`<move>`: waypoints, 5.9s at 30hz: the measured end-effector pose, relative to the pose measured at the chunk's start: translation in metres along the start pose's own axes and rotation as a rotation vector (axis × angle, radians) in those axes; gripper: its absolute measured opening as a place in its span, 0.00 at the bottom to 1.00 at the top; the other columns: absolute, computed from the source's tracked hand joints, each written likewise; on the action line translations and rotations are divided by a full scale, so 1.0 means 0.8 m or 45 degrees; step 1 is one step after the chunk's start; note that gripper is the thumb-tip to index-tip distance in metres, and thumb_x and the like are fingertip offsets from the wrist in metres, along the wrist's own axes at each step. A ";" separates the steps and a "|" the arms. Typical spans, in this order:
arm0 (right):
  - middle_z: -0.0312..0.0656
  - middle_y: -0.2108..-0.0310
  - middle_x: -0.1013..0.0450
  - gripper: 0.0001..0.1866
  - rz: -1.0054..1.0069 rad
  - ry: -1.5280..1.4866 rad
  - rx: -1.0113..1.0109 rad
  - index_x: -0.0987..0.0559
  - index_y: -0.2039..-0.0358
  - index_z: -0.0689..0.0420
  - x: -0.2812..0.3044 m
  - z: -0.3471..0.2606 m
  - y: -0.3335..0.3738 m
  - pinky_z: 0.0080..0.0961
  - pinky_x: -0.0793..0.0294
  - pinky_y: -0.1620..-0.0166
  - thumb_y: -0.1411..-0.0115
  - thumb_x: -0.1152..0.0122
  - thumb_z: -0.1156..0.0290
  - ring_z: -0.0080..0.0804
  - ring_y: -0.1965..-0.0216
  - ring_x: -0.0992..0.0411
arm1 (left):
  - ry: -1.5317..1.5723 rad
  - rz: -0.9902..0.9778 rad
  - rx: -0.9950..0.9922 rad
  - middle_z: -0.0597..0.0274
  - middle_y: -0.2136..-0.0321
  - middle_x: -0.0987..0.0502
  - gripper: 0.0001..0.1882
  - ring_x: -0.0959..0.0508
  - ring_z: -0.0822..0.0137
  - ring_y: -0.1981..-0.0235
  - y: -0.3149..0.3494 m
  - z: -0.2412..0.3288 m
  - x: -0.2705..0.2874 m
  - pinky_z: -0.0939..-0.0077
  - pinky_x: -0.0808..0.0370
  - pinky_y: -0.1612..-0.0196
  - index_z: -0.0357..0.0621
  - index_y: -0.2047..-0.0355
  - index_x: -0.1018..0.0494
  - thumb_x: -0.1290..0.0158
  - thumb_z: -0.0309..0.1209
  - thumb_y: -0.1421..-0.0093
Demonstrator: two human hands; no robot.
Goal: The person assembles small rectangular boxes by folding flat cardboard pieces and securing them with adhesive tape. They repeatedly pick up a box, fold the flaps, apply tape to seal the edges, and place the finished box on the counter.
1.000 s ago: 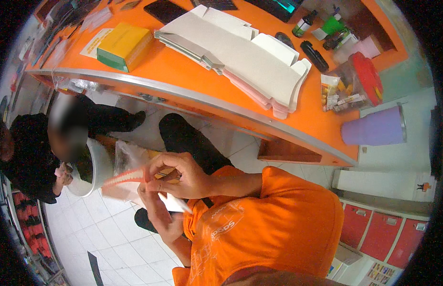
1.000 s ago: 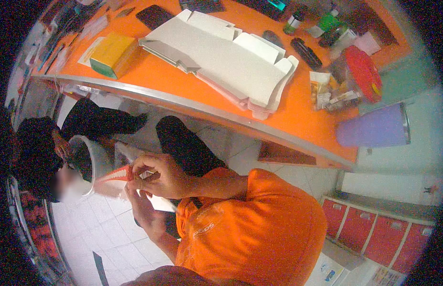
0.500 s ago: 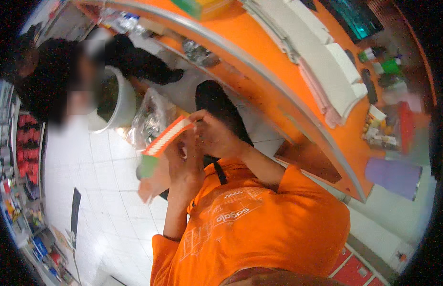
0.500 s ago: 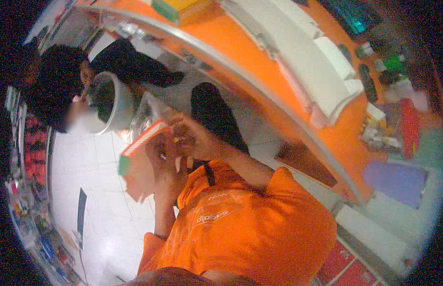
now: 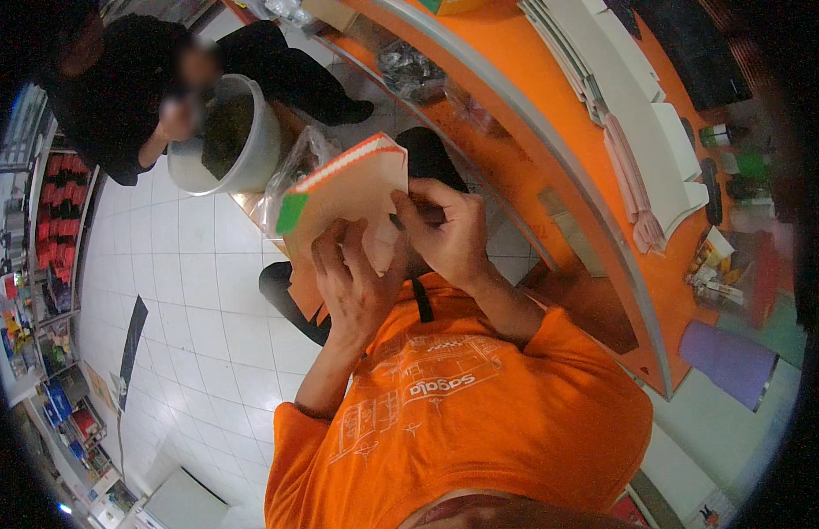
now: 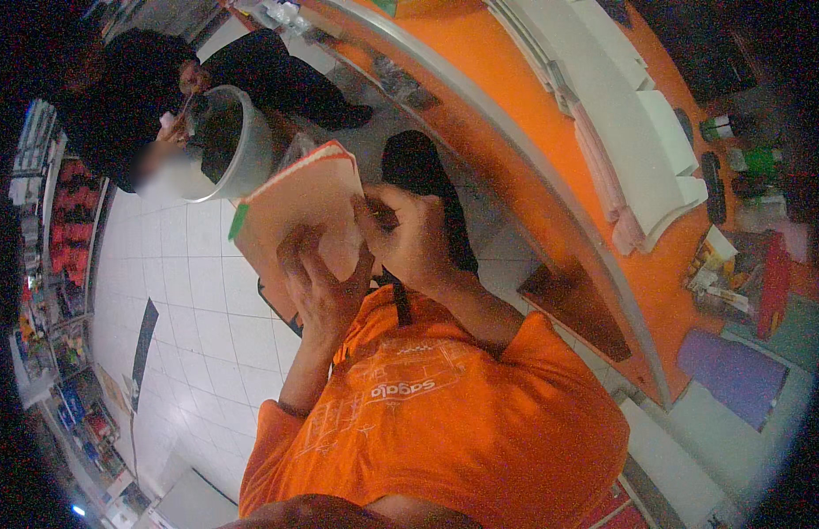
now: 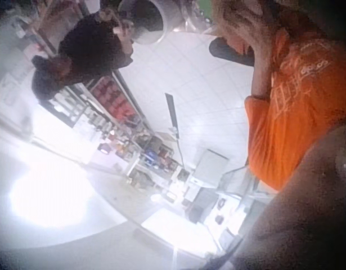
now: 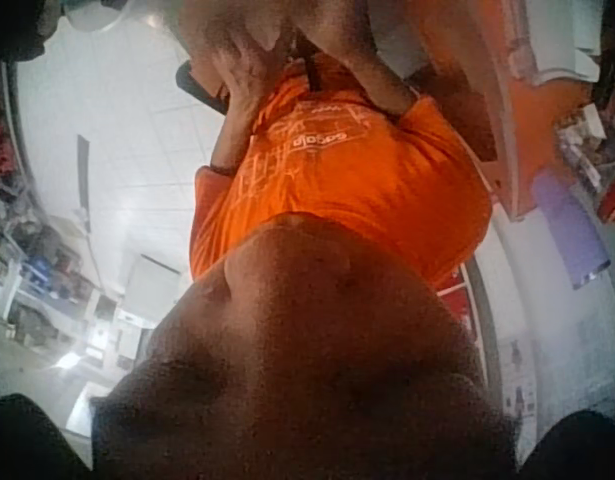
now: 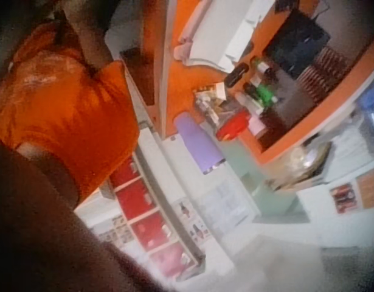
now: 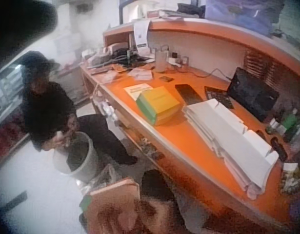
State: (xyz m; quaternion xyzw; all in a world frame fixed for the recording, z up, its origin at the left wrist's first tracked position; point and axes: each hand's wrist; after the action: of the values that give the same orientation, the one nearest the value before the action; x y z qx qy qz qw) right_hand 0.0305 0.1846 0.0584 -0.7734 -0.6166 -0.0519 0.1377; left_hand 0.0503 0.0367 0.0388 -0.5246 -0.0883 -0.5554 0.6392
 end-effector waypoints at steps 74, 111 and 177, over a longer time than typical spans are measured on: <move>0.40 0.62 0.20 0.06 -0.523 -0.245 0.126 0.21 0.62 0.63 -0.051 0.102 -0.072 0.24 0.27 0.53 0.41 0.40 0.80 0.24 0.59 0.25 | 0.517 -0.155 0.119 0.42 0.35 0.41 0.53 0.40 0.42 0.34 -0.004 -0.034 0.046 0.55 0.40 0.33 0.35 0.34 0.43 0.29 0.30 0.61; 0.33 0.75 0.24 0.10 -0.778 -0.106 0.057 0.19 0.62 0.64 -0.030 0.032 -0.060 0.16 0.27 0.70 0.37 0.36 0.69 0.14 0.72 0.27 | 1.737 0.245 1.314 0.50 0.48 0.26 0.32 0.23 0.64 0.49 0.004 -0.137 0.049 0.70 0.24 0.48 0.33 0.41 0.37 0.53 0.51 0.32; 0.45 0.64 0.21 0.11 -0.503 0.302 0.480 0.18 0.66 0.60 -0.040 -0.084 0.020 0.33 0.22 0.62 0.46 0.30 0.67 0.43 0.64 0.22 | 2.042 0.485 1.019 0.58 0.52 0.25 0.27 0.24 0.61 0.50 0.017 -0.166 0.025 0.62 0.24 0.48 0.41 0.40 0.40 0.44 0.28 0.37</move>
State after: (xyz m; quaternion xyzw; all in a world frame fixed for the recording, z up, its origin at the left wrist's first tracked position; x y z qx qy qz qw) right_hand 0.0446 0.1325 0.1120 -0.5878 -0.7335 -0.0522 0.3372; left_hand 0.0062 -0.0800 -0.0122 0.2731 0.2840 -0.5664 0.7239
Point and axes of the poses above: each hand's wrist, its own y-axis away from the middle knuckle, its own x-axis out of the back of the hand, z = x × y
